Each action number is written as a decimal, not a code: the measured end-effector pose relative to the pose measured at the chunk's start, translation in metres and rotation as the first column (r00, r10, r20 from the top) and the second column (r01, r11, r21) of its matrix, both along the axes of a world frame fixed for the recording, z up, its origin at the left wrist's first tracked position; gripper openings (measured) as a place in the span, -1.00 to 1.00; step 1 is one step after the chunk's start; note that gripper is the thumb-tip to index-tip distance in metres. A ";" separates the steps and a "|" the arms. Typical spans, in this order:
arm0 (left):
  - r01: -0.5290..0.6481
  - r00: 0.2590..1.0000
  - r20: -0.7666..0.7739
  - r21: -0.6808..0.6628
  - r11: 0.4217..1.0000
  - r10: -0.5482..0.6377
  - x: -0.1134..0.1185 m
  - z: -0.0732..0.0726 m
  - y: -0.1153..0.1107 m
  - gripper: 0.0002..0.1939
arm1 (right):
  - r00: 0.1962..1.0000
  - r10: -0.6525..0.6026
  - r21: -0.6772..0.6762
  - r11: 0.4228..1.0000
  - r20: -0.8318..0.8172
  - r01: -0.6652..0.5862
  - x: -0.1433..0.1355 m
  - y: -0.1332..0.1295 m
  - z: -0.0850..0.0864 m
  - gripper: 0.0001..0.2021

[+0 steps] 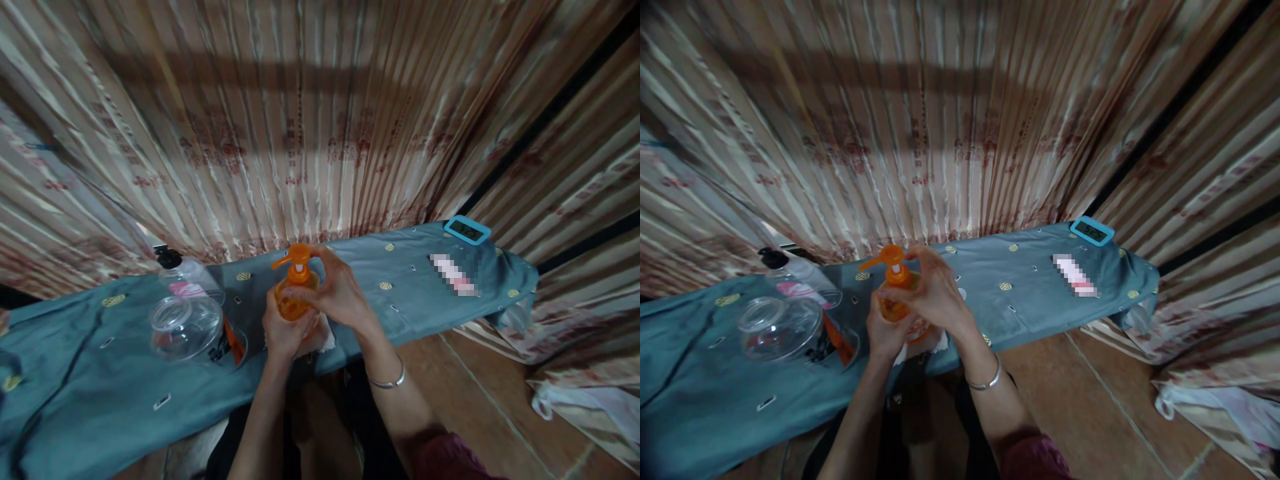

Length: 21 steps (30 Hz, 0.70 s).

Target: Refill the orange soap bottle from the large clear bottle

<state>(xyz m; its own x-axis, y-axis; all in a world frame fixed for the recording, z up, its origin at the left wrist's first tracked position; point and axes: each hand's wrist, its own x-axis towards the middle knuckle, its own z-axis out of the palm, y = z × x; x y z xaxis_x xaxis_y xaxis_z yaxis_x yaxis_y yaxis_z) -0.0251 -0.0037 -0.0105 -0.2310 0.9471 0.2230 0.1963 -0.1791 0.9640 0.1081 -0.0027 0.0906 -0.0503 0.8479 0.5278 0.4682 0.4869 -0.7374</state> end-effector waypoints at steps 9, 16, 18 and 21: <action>0.025 0.999 0.029 -0.004 1.000 -0.025 0.002 0.007 -0.003 -0.30 | 0.973 0.230 0.016 0.973 0.012 -0.231 0.009 0.001 -0.004 -0.48; 0.020 1.000 0.009 -0.020 1.000 -0.020 0.002 0.008 -0.003 -0.31 | 0.999 0.021 0.005 1.000 -0.025 -0.021 -0.004 0.001 -0.001 -0.46; 0.030 0.999 0.023 -0.013 0.999 -0.030 0.001 0.007 -0.003 -0.31 | 0.999 0.042 -0.022 0.999 -0.025 -0.042 -0.005 0.001 -0.001 -0.54; 0.040 0.998 0.049 0.001 0.999 -0.040 0.001 0.006 -0.002 -0.32 | 0.992 0.126 -0.074 0.989 -0.019 -0.127 -0.001 0.002 -0.003 -0.58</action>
